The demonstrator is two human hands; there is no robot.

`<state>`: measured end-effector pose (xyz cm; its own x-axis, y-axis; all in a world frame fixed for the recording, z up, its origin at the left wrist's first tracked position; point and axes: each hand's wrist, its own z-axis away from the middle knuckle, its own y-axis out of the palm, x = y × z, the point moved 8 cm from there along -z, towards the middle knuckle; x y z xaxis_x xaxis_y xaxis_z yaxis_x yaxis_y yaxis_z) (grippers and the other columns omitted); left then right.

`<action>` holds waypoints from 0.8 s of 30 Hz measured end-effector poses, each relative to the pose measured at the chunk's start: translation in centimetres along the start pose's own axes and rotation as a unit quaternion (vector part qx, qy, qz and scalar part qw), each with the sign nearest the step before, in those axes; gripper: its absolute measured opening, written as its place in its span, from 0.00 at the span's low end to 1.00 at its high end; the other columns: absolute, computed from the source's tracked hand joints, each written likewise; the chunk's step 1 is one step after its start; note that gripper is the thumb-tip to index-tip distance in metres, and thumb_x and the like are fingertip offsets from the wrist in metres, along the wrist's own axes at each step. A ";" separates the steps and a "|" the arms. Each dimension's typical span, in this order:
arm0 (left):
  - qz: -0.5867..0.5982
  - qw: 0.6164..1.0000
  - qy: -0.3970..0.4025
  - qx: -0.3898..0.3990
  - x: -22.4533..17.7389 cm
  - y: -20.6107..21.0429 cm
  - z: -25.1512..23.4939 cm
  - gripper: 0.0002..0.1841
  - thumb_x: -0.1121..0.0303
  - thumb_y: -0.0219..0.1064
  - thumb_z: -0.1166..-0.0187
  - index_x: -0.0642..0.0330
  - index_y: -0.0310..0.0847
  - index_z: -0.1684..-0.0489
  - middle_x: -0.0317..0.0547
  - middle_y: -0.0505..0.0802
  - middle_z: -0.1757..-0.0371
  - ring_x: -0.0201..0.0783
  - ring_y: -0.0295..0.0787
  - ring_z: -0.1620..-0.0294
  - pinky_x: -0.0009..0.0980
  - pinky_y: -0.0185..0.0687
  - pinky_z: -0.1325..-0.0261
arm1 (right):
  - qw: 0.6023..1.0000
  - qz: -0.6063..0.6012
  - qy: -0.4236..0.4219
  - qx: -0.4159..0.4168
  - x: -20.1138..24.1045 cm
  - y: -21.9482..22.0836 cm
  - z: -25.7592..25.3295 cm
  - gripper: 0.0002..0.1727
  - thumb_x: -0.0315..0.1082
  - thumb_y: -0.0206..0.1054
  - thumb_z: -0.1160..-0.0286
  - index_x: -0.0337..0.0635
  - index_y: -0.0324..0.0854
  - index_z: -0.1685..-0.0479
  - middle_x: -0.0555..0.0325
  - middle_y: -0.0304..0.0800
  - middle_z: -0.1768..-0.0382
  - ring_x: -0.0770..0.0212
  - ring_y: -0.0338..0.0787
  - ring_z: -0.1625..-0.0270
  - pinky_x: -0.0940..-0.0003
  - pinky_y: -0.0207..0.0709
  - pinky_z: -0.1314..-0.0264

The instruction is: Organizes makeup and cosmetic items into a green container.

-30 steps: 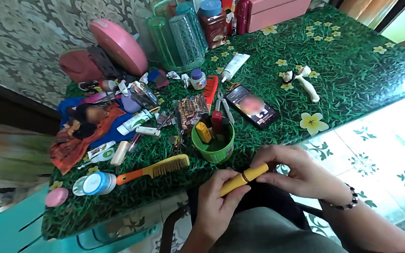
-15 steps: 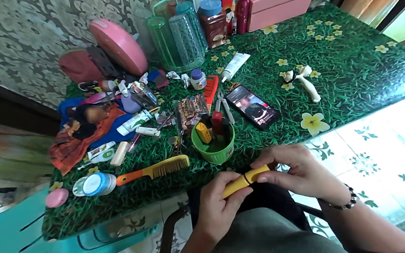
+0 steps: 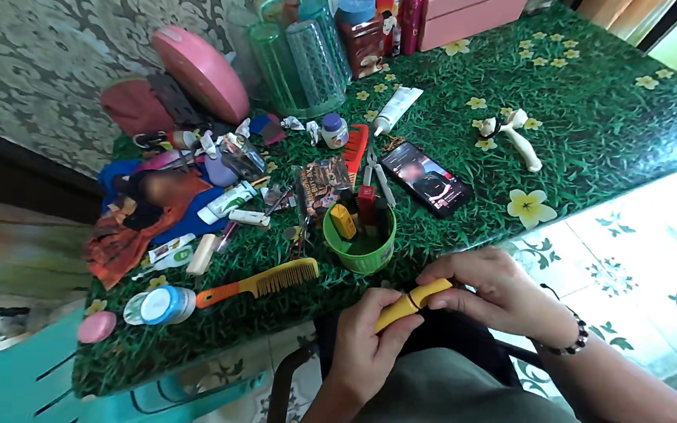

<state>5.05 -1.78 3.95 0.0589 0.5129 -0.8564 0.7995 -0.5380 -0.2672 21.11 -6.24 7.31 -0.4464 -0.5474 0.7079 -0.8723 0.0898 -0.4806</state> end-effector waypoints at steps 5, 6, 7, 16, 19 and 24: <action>-0.003 0.998 -0.009 0.060 -0.1 0.5 -0.1 0.22 0.53 0.64 0.13 0.69 0.86 0.53 0.40 0.90 0.68 0.18 0.84 0.68 0.15 0.82 0.63 | 0.997 0.077 -0.029 0.005 0.1 0.6 0.0 0.27 0.54 0.53 0.08 0.39 0.82 0.59 0.56 0.86 0.70 0.68 0.85 0.68 0.73 0.78 0.66; -0.021 0.998 -0.005 0.063 -0.2 0.5 -0.1 0.23 0.52 0.64 0.13 0.68 0.86 0.54 0.40 0.90 0.70 0.19 0.83 0.70 0.15 0.81 0.64 | 0.996 0.085 -0.028 0.007 0.1 0.7 0.0 0.28 0.56 0.51 0.08 0.39 0.81 0.60 0.56 0.84 0.72 0.66 0.84 0.69 0.71 0.76 0.68; -0.051 0.997 0.003 0.060 -0.3 0.4 -0.2 0.23 0.50 0.62 0.13 0.67 0.86 0.56 0.40 0.89 0.71 0.20 0.83 0.72 0.16 0.81 0.66 | 0.995 0.092 -0.024 0.010 0.1 0.8 0.0 0.28 0.56 0.50 0.08 0.40 0.80 0.62 0.56 0.82 0.73 0.66 0.82 0.71 0.70 0.74 0.70; -0.267 0.957 0.116 -0.017 -2.0 -0.1 -0.1 0.26 0.46 0.58 0.11 0.64 0.87 0.60 0.45 0.92 0.75 0.32 0.89 0.74 0.27 0.85 0.68 | 0.996 0.071 0.060 -0.004 0.4 1.0 -0.4 0.27 0.55 0.50 0.08 0.42 0.78 0.64 0.64 0.74 0.80 0.72 0.74 0.77 0.75 0.66 0.73; -0.254 0.956 0.137 -0.047 -2.8 -0.6 -0.3 0.25 0.47 0.59 0.11 0.64 0.86 0.60 0.46 0.92 0.72 0.31 0.90 0.70 0.25 0.85 0.63 | 0.999 -0.022 0.040 -0.029 1.1 0.9 -0.8 0.23 0.50 0.58 0.09 0.37 0.81 0.61 0.62 0.81 0.73 0.78 0.79 0.70 0.83 0.74 0.67; -0.179 0.971 0.148 -0.063 -4.2 -2.4 -1.4 0.29 0.41 0.60 0.14 0.62 0.85 0.41 0.46 0.92 0.59 0.30 0.89 0.59 0.24 0.85 0.53 | 0.990 -0.120 -0.005 -0.070 2.6 -1.2 -3.0 0.16 0.46 0.68 0.16 0.41 0.87 0.53 0.65 0.90 0.61 0.77 0.88 0.59 0.82 0.85 0.56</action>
<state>3.69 -1.74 8.81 -0.0812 0.8314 -0.5498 0.8659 -0.2143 -0.4520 20.38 -5.27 11.30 -0.2219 -0.5750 0.7875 -0.9723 0.0699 -0.2229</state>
